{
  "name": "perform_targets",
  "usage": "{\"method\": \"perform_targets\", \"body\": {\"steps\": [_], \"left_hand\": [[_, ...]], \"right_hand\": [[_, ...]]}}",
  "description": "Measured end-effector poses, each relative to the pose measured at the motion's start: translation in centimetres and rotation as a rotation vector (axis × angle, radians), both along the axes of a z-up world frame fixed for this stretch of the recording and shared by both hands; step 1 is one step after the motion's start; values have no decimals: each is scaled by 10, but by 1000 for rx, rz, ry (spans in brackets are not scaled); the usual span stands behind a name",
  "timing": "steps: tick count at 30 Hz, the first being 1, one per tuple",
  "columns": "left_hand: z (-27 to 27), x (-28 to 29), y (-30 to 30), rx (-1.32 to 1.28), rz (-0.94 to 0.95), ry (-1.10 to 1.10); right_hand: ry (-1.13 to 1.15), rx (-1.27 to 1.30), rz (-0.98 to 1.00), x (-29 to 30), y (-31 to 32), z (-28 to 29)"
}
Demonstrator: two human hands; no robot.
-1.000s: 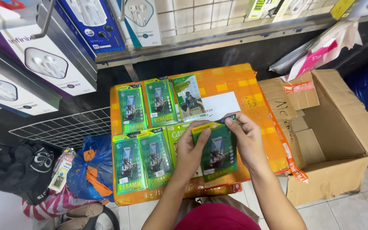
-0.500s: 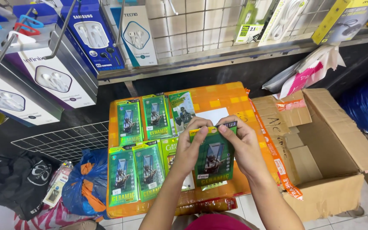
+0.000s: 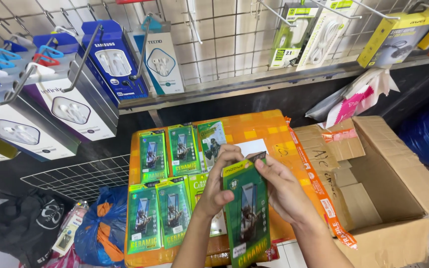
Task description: The person opens a cardboard box of packaged ceramic screen protectors on a table, takes out the hanging blister packs one at a time, and hangs each pack onto the hooks of a wire display rack above the table, arranging them alongside existing stock.
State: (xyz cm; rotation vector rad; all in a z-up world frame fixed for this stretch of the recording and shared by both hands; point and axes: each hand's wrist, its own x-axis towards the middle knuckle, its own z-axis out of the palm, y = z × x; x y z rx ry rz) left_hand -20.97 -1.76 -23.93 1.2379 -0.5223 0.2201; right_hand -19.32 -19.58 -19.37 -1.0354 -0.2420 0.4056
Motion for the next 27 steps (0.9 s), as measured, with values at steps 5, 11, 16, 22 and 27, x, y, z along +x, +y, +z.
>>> {"method": "perform_targets", "body": {"steps": [5, 11, 16, 22, 27], "left_hand": [[1, -2, 3, 106, 151, -65], [-7, 3, -3, 24, 157, -115], [53, 12, 2, 114, 83, -26], [180, 58, -17, 29, 417, -240], [252, 144, -11, -14, 535, -487]], "right_hand": [[150, 39, 126, -11, 4, 7], [78, 78, 40, -9, 4, -2], [-257, -44, -222, 19, -6, 40], [-697, 5, -284, 80, -7, 143], [-897, 42, -362, 140, 7, 224]]}}
